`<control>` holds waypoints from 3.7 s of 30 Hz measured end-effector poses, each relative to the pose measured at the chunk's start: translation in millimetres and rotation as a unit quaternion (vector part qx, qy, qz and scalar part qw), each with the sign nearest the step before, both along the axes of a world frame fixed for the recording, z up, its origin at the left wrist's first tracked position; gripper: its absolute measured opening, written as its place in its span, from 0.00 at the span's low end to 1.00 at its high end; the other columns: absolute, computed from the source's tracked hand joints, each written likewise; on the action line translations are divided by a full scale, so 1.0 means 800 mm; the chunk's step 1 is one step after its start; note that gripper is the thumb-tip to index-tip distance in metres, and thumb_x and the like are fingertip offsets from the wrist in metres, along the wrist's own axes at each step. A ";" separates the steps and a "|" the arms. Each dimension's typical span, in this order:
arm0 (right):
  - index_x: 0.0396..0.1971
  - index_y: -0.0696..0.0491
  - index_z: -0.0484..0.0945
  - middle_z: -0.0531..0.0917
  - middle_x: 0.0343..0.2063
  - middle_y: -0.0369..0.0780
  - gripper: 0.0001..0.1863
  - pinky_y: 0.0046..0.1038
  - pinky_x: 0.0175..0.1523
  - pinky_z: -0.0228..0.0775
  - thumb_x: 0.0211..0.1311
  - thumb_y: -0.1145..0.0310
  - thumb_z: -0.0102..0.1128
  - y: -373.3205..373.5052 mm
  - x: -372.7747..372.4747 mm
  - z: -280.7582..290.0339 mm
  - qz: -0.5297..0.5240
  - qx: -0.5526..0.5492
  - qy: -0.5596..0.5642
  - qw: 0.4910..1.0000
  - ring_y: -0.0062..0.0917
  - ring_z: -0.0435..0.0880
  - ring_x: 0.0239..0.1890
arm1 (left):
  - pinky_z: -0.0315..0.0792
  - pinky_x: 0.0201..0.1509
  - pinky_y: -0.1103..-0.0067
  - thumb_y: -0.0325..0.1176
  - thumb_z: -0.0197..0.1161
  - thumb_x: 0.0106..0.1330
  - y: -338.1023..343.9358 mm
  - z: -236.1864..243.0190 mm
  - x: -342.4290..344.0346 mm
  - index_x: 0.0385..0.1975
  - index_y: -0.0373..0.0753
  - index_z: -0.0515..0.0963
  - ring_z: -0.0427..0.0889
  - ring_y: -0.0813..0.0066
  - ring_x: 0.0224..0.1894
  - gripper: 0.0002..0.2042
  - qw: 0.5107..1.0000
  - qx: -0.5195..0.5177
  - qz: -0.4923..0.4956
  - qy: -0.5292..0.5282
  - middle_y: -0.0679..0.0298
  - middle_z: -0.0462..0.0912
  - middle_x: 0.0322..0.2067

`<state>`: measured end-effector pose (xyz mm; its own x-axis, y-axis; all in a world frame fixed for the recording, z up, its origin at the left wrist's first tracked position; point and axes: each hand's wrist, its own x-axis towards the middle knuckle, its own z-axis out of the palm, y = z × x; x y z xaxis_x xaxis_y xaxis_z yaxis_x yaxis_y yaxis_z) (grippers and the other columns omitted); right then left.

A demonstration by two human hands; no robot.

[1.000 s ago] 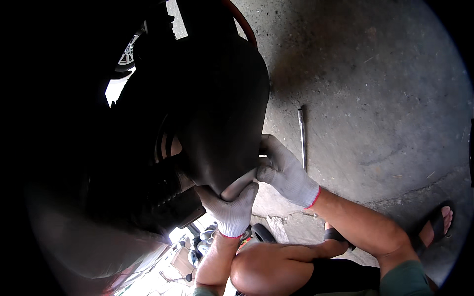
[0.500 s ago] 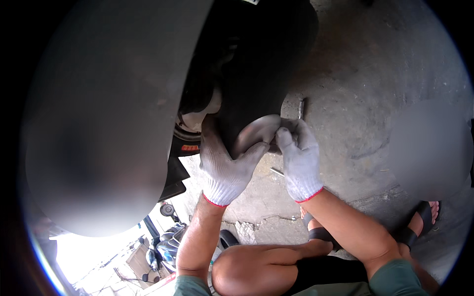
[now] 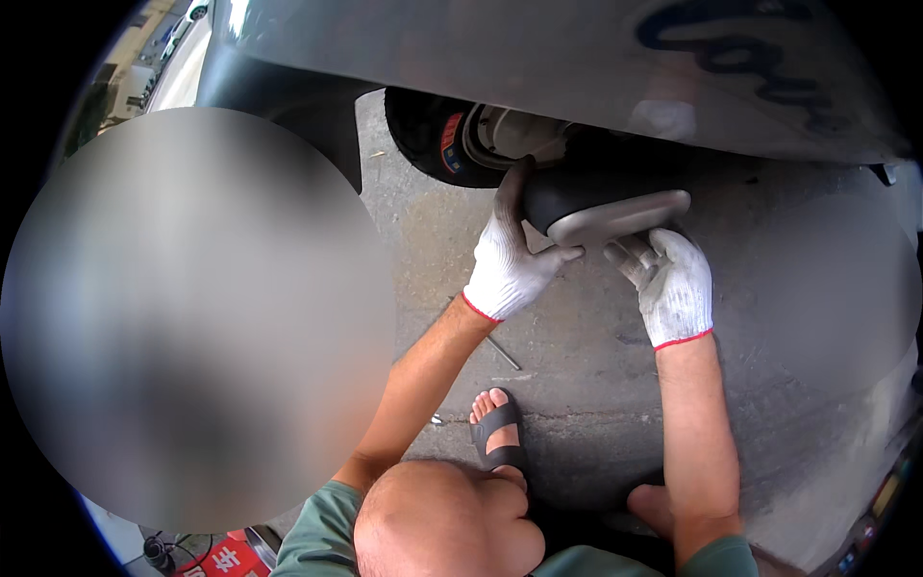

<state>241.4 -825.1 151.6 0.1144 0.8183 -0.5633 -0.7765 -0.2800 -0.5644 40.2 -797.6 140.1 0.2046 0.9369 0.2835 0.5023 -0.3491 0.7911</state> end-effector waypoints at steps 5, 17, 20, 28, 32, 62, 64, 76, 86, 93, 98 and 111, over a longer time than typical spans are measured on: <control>0.57 0.66 0.63 0.70 0.53 0.53 0.21 0.52 0.59 0.77 0.65 0.77 0.43 0.004 -0.008 0.027 0.030 -0.073 -0.137 0.987 0.45 0.75 0.56 | 0.73 0.64 0.65 0.36 0.84 0.38 0.006 -0.029 0.005 0.69 0.36 0.55 0.73 0.49 0.63 0.55 0.997 -0.020 0.009 -0.077 0.45 0.68 0.63; 0.54 0.67 0.68 0.75 0.52 0.53 0.19 0.44 0.54 0.78 0.66 0.76 0.43 0.021 0.008 0.038 0.204 -0.112 -0.346 0.909 0.44 0.80 0.55 | 0.77 0.55 0.64 0.37 0.81 0.39 0.013 -0.048 -0.016 0.60 0.38 0.69 0.81 0.49 0.51 0.43 0.984 0.057 -0.014 -0.166 0.50 0.81 0.46; 0.49 0.65 0.73 0.79 0.46 0.50 0.14 0.34 0.51 0.78 0.67 0.73 0.49 0.014 0.023 0.073 0.353 -0.115 -0.532 0.761 0.35 0.82 0.50 | 0.77 0.57 0.65 0.36 0.82 0.39 0.008 -0.060 -0.011 0.62 0.38 0.68 0.80 0.49 0.54 0.45 0.974 0.030 -0.008 -0.223 0.49 0.79 0.50; 0.58 0.57 0.71 0.75 0.53 0.49 0.36 0.41 0.61 0.69 0.49 0.65 0.76 0.031 -0.070 0.116 0.338 0.337 -0.853 0.211 0.43 0.75 0.55 | 0.77 0.57 0.65 0.41 0.84 0.39 -0.007 -0.067 0.011 0.60 0.34 0.63 0.80 0.47 0.55 0.47 0.955 -0.058 0.028 -0.291 0.46 0.78 0.51; 0.62 0.55 0.69 0.74 0.55 0.50 0.47 0.44 0.63 0.66 0.40 0.56 0.81 0.057 -0.079 0.098 0.381 0.333 -0.846 0.169 0.46 0.73 0.56 | 0.78 0.55 0.65 0.41 0.84 0.41 -0.003 -0.068 0.015 0.57 0.32 0.66 0.81 0.47 0.52 0.43 0.958 -0.083 0.030 -0.274 0.46 0.80 0.47; 0.62 0.48 0.68 0.76 0.57 0.38 0.31 0.43 0.64 0.66 0.71 0.41 0.49 -0.003 0.029 -0.034 0.131 0.116 -0.032 0.984 0.31 0.74 0.60 | 0.76 0.54 0.62 0.43 0.74 0.54 0.042 0.133 0.040 0.56 0.36 0.73 0.81 0.56 0.52 0.31 0.947 -0.103 -0.137 0.271 0.53 0.79 0.49; 0.63 0.44 0.68 0.74 0.59 0.36 0.32 0.46 0.66 0.64 0.71 0.37 0.45 -0.003 0.008 -0.051 0.062 0.126 0.106 0.984 0.31 0.72 0.62 | 0.79 0.53 0.64 0.49 0.71 0.56 0.053 0.150 0.057 0.57 0.35 0.73 0.83 0.55 0.52 0.33 0.923 -0.089 -0.150 0.342 0.51 0.80 0.51; 0.49 0.53 0.76 0.82 0.45 0.42 0.29 0.35 0.61 0.71 0.64 0.41 0.60 0.021 -0.052 -0.077 -0.100 0.323 0.363 0.868 0.29 0.81 0.49 | 0.73 0.61 0.63 0.63 0.68 0.51 0.052 0.140 0.143 0.62 0.30 0.65 0.77 0.49 0.59 0.47 0.875 -0.057 -0.057 0.477 0.40 0.74 0.56; 0.46 0.56 0.74 0.83 0.39 0.40 0.15 0.31 0.56 0.73 0.73 0.59 0.57 0.007 -0.067 -0.040 -0.258 0.103 0.348 0.895 0.27 0.81 0.45 | 0.80 0.37 0.62 0.49 0.80 0.44 0.043 0.112 0.141 0.47 0.30 0.70 0.85 0.46 0.34 0.37 0.896 0.096 -0.033 0.433 0.47 0.83 0.31; 0.44 0.62 0.75 0.82 0.38 0.41 0.08 0.28 0.48 0.76 0.70 0.74 0.56 0.006 -0.048 0.003 -0.273 -0.095 0.177 0.941 0.25 0.81 0.39 | 0.79 0.35 0.62 0.48 0.80 0.42 0.047 0.108 0.146 0.42 0.30 0.72 0.84 0.45 0.33 0.34 0.914 0.106 -0.036 0.389 0.46 0.82 0.30; 0.42 0.64 0.76 0.81 0.38 0.42 0.08 0.27 0.44 0.76 0.69 0.75 0.56 0.010 -0.041 0.003 -0.266 -0.113 0.136 0.948 0.24 0.80 0.38 | 0.78 0.35 0.62 0.47 0.80 0.42 0.046 0.101 0.153 0.42 0.30 0.72 0.84 0.45 0.33 0.34 0.906 0.114 -0.019 0.408 0.46 0.82 0.30; 0.62 0.56 0.70 0.79 0.57 0.43 0.25 0.36 0.66 0.68 0.78 0.54 0.38 0.080 -0.025 -0.023 -0.273 0.043 0.446 0.851 0.36 0.77 0.59 | 0.78 0.39 0.60 0.46 0.81 0.41 0.053 0.108 0.150 0.44 0.28 0.73 0.83 0.44 0.34 0.35 0.914 0.125 -0.036 0.385 0.46 0.81 0.31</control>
